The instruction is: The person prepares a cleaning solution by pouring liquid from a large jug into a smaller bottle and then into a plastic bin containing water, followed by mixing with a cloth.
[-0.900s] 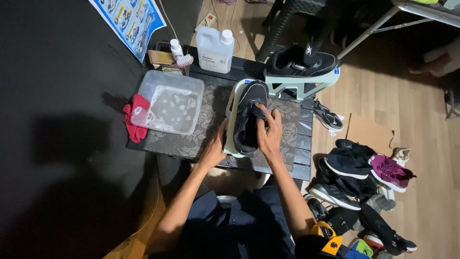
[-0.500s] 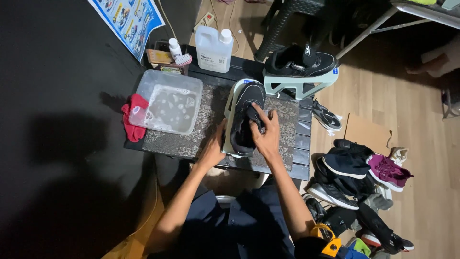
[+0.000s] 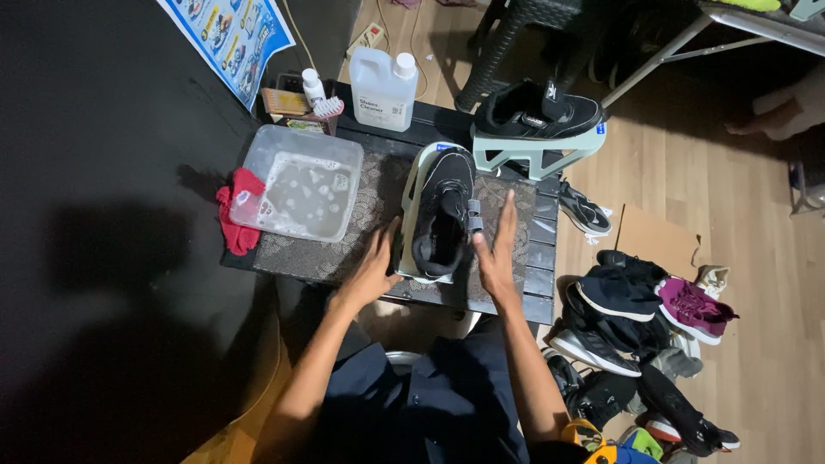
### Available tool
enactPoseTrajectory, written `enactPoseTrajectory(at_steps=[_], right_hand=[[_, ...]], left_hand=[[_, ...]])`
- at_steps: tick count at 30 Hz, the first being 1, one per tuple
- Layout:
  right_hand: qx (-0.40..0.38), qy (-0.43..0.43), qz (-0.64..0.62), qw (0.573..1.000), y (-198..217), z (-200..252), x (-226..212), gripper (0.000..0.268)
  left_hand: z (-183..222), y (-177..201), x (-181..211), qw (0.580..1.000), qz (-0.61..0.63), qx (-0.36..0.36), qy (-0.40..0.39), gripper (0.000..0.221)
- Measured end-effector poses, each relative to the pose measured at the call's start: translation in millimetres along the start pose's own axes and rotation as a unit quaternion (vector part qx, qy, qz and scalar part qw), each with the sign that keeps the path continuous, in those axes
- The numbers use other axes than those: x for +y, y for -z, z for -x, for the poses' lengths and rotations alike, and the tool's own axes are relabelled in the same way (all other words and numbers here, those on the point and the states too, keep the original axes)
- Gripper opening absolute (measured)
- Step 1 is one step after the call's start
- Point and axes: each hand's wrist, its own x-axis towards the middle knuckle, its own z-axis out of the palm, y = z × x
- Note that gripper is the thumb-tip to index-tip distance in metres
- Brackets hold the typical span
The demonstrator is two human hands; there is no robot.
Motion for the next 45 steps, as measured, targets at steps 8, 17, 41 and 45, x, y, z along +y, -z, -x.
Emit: enactPoseTrajectory(at_steps=[8, 17, 41, 45], right_hand=[[-0.004, -0.161, 0.09, 0.983, -3, 19, 69, 0.073], [-0.003, -0.123, 0.226, 0.966, -26, 34, 132, 0.058], [0.01, -0.084, 0.274, 0.958, -31, 37, 109, 0.066], [0.003, -0.102, 0.282, 0.954, -31, 38, 108, 0.071]], left_hand=[[-14, 10, -51, 0.973, -0.156, -0.131, 0.113, 0.104], [-61, 74, 32, 0.981, -0.125, -0.129, 0.073, 0.046], [-290, 107, -25, 0.899, -0.354, 0.24, -0.092, 0.057], [-299, 100, -32, 0.91, -0.332, 0.235, -0.084, 0.05]])
